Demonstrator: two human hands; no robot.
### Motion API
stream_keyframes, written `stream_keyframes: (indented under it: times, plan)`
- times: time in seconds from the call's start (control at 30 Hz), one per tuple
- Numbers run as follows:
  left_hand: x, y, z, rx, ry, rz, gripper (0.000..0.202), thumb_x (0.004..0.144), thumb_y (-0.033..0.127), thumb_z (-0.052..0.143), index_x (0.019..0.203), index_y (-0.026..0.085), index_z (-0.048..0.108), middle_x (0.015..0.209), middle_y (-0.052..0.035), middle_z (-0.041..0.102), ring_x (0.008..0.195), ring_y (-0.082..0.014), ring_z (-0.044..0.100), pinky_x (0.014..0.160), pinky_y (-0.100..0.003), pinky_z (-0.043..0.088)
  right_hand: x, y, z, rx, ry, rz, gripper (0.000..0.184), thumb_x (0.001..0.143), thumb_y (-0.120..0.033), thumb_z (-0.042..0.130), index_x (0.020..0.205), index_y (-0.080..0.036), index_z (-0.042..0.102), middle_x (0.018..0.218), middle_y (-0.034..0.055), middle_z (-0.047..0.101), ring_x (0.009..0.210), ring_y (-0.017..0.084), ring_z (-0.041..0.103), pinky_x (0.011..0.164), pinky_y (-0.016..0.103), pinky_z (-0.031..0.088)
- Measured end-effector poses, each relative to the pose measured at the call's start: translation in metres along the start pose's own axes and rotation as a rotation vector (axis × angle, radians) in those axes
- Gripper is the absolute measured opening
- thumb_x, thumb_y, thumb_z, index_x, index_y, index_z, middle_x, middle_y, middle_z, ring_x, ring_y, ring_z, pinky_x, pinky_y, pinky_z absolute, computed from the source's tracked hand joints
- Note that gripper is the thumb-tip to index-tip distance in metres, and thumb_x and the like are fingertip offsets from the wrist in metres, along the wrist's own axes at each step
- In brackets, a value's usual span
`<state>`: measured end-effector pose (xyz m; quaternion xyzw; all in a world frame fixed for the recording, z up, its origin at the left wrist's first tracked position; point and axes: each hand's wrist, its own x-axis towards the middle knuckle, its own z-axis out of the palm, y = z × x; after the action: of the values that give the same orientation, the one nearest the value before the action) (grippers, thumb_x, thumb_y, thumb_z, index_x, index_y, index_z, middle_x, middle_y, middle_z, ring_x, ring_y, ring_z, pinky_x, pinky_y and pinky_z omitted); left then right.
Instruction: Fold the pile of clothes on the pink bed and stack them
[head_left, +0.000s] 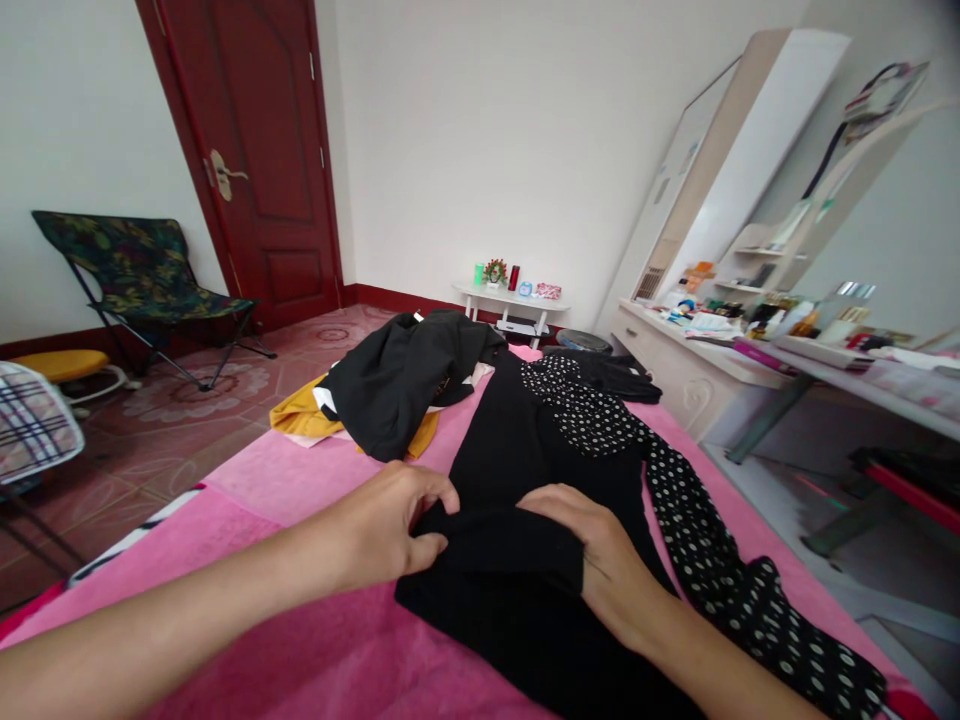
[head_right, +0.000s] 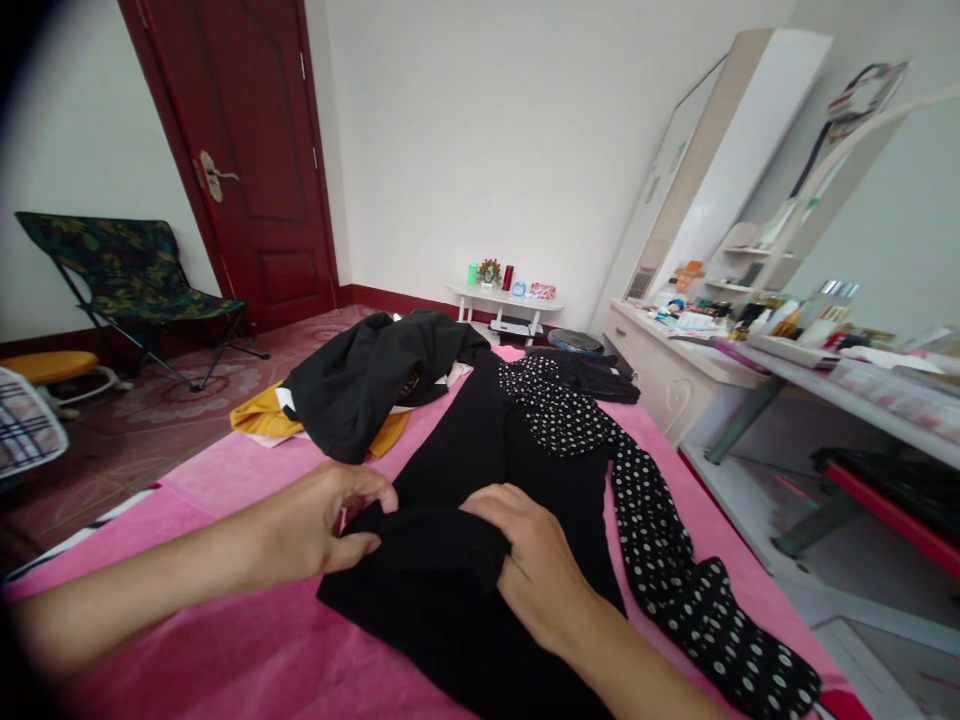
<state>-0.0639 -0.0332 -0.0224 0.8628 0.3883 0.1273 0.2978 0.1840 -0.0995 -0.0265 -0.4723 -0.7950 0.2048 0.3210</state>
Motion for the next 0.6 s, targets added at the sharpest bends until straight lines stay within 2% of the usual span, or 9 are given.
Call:
stream_keyframes:
  times: [0.1,0.17,0.27,0.3,0.37,0.43,0.47,0.53,0.6]
  plan:
    - [-0.004,-0.003,-0.003,0.138,-0.113,0.008,0.028,0.066,0.024,0.064,0.094,0.029,0.067,0.076,0.0027,0.063,0.066,-0.0143,0.055,0.058,-0.023,0.037,-0.009,-0.003,0.010,-0.077,-0.129,0.029,0.028,0.081,-0.009,0.049,0.096,-0.025,0.067,0.095,0.0012,0.063,0.089,0.016,0.056,0.078,0.028,0.044]
    - [-0.006,0.000,-0.005,0.231,-0.211,0.053,0.025,0.065,0.023,0.066,0.088,0.031,0.071,0.079,0.0019,0.067,0.070,-0.0161,0.058,0.062,-0.025,0.038,-0.014,-0.003,0.016,-0.148,-0.198,0.036,0.032,0.075,-0.006,0.052,0.095,-0.025,0.067,0.095,0.0005,0.061,0.088,0.016,0.055,0.075,0.028,0.043]
    - [0.002,0.014,-0.013,0.289,-0.319,0.118,0.007,0.070,0.031,0.067,0.075,0.030,0.073,0.066,0.0006,0.066,0.058,-0.0161,0.056,0.056,-0.027,0.036,-0.018,-0.003,0.020,-0.176,-0.270,0.028,0.044,0.063,-0.002,0.053,0.100,-0.024,0.065,0.099,0.0004,0.059,0.090,0.016,0.054,0.075,0.027,0.043]
    - [0.009,0.021,-0.015,0.294,-0.330,0.146,0.008,0.072,0.034,0.066,0.070,0.030,0.072,0.062,0.0001,0.065,0.056,-0.0162,0.055,0.054,-0.027,0.036,-0.018,-0.003,0.021,-0.157,-0.309,0.023,0.047,0.062,-0.003,0.055,0.103,-0.024,0.064,0.101,0.0003,0.059,0.092,0.015,0.054,0.076,0.026,0.043]
    - [0.031,0.032,-0.016,0.291,-0.286,0.206,0.013,0.075,0.035,0.063,0.068,0.028,0.072,0.061,-0.0015,0.065,0.057,-0.0174,0.057,0.056,-0.028,0.039,-0.016,-0.004,0.024,-0.114,-0.410,-0.013,0.047,0.063,-0.008,0.061,0.107,-0.024,0.063,0.104,0.0004,0.060,0.094,0.015,0.055,0.078,0.025,0.044]
    - [0.064,0.038,-0.006,0.266,-0.147,0.249,0.014,0.078,0.031,0.059,0.077,0.026,0.073,0.071,-0.0038,0.068,0.069,-0.0202,0.062,0.066,-0.030,0.044,-0.013,-0.004,0.030,-0.099,-0.501,-0.079,0.045,0.067,-0.019,0.069,0.110,-0.026,0.063,0.109,0.0004,0.060,0.096,0.016,0.056,0.079,0.024,0.045]
    - [0.083,0.038,0.002,0.243,-0.055,0.256,0.016,0.079,0.029,0.058,0.086,0.025,0.072,0.081,-0.0054,0.069,0.079,-0.0220,0.064,0.073,-0.031,0.045,-0.012,-0.004,0.035,-0.102,-0.532,-0.118,0.040,0.071,-0.025,0.070,0.111,-0.028,0.063,0.111,0.0001,0.060,0.097,0.015,0.057,0.080,0.023,0.045]
    - [0.124,0.030,0.021,0.204,0.099,0.236,0.034,0.080,0.030,0.057,0.113,0.023,0.064,0.108,-0.0090,0.065,0.097,-0.0247,0.062,0.087,-0.033,0.044,-0.010,-0.005,0.045,-0.100,-0.566,-0.192,0.029,0.082,-0.030,0.064,0.111,-0.030,0.063,0.113,-0.0007,0.062,0.098,0.013,0.058,0.083,0.021,0.044]
    - [0.159,0.013,0.040,0.195,0.138,0.182,0.051,0.082,0.033,0.057,0.131,0.019,0.050,0.130,-0.0124,0.052,0.112,-0.0255,0.055,0.094,-0.031,0.042,-0.009,-0.007,0.052,-0.085,-0.586,-0.220,0.023,0.090,-0.028,0.055,0.111,-0.027,0.063,0.111,-0.0005,0.064,0.099,0.011,0.058,0.087,0.018,0.043]
